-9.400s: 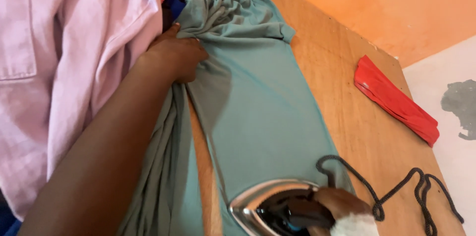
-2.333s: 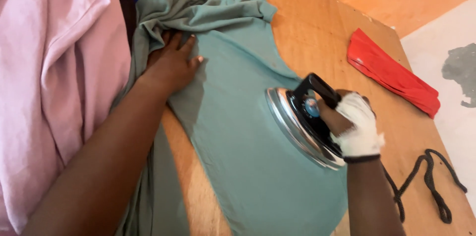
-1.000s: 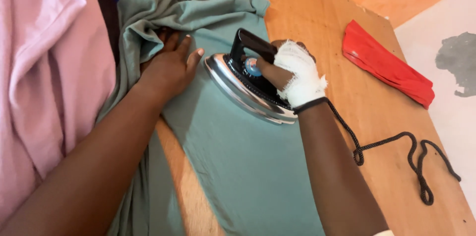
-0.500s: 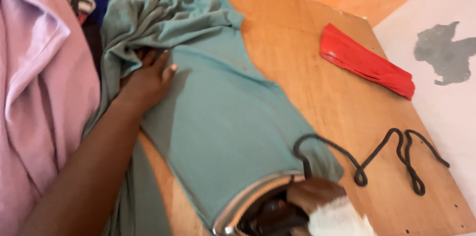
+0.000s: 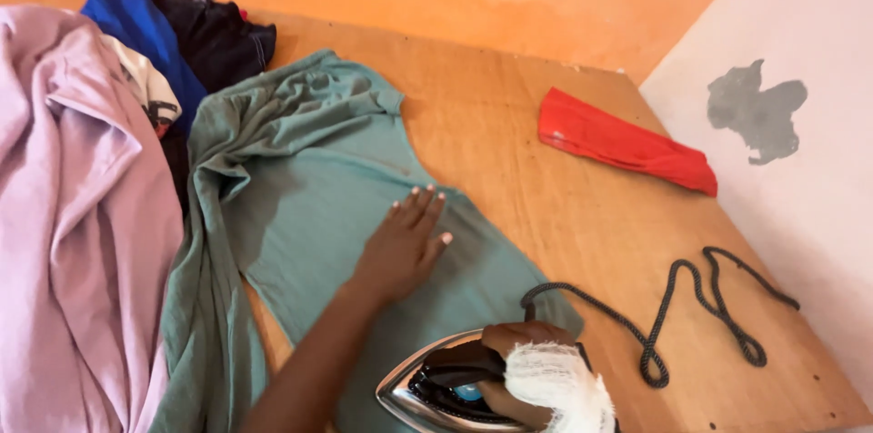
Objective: The person irons a pair of light green pants laid on a wooden table. They move the iron back and forth across the fabric, smoothing out wrinkles while holding the garment in place with the other hand.
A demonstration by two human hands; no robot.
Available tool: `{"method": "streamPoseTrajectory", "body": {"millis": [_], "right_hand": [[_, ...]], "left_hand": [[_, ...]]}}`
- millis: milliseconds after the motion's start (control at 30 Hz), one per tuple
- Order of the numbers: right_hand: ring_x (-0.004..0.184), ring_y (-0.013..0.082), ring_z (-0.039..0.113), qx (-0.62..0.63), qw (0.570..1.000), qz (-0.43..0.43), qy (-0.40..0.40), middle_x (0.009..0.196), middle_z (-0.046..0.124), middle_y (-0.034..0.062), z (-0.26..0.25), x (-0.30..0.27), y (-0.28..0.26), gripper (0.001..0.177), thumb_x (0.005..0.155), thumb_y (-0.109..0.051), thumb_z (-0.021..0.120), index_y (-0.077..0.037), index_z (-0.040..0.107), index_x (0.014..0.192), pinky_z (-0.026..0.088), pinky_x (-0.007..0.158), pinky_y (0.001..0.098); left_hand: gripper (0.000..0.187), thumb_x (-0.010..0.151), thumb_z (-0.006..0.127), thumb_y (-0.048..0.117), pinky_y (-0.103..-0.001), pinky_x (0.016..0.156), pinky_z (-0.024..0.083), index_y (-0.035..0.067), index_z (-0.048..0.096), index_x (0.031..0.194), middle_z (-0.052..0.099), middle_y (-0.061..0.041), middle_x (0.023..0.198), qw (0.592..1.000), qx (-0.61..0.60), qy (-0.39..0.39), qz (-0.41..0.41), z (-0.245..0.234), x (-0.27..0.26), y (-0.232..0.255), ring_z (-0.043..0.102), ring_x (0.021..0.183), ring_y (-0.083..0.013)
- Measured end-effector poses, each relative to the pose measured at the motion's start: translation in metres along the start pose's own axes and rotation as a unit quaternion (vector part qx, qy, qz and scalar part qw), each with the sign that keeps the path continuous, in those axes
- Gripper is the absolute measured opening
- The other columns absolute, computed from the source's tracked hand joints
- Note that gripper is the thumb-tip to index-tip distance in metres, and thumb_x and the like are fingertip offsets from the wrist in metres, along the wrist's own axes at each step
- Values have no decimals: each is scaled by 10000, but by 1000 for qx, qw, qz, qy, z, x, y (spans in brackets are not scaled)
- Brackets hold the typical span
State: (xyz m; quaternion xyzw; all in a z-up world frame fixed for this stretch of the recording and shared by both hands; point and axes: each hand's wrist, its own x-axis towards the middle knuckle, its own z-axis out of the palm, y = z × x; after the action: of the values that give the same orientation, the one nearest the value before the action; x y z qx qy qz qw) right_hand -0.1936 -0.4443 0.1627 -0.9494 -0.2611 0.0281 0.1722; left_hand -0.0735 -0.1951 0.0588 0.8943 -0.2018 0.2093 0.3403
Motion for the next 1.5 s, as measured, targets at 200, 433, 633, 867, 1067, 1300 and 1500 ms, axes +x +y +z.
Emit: {"method": "streamPoseTrajectory", "body": {"millis": [200, 433, 633, 867, 1067, 1300, 1500], "right_hand": [[653, 320, 673, 16, 999, 39, 1, 664, 673, 179, -6, -18, 9, 446, 783, -502, 788, -61, 720, 790, 512, 645, 425], [634, 309, 674, 21, 994, 103, 22, 649, 675, 177, -31, -28, 12, 449, 772, -500, 796, -58, 723, 781, 511, 634, 423], [617, 300, 675, 30, 975, 215, 51, 636, 677, 176, -70, -44, 15, 450, 761, -498, 803, -55, 725, 773, 510, 624, 422], [597, 289, 676, 35, 948, 301, 91, 621, 680, 174, -112, -40, 26, 453, 750, -496, 812, -51, 728, 764, 508, 612, 421], [580, 280, 677, 14, 967, 253, 38, 608, 682, 172, -96, -3, 28, 455, 740, -494, 818, -48, 731, 756, 507, 603, 420], [706, 345, 640, -7, 997, 72, -15, 696, 634, 167, -59, 47, 3, 460, 833, -499, 712, -52, 652, 745, 472, 661, 462], [724, 291, 683, 68, 992, 65, -83, 750, 674, 101, -53, 65, -16, 388, 930, -506, 673, -162, 611, 1098, 511, 637, 424]], "left_hand": [[584, 1021, 439, 439, -496, 1225, 213, 70, 482, 1471, 432, -102, 1576, 986, 139, -35, -82, 27, -18, -9, 347, 1484, -280], [555, 991, 484, 410, -521, 1204, 237, 99, 517, 1449, 470, -78, 1554, 987, 136, -13, -84, 25, -23, -6, 381, 1459, -273], [651, 947, 531, 455, -589, 1175, 243, 24, 511, 1434, 467, -189, 1540, 984, 173, 26, -47, 59, -27, 56, 379, 1451, -367], [690, 956, 532, 546, -639, 1104, 232, 60, 528, 1445, 476, -215, 1510, 984, 84, -27, 156, 95, -131, 83, 403, 1395, -407], [442, 985, 529, 369, -597, 1114, 389, 218, 576, 1399, 634, -57, 1445, 967, 121, 9, 224, 102, -138, 107, 583, 1337, -279], [438, 986, 529, 364, -579, 1098, 406, 208, 582, 1391, 641, -63, 1430, 993, 87, 78, 31, -39, -21, 13, 595, 1314, -280], [434, 986, 529, 360, -563, 1083, 420, 199, 587, 1385, 647, -68, 1416, 916, 202, 272, -215, -234, 76, -146, 605, 1294, -280]]}}
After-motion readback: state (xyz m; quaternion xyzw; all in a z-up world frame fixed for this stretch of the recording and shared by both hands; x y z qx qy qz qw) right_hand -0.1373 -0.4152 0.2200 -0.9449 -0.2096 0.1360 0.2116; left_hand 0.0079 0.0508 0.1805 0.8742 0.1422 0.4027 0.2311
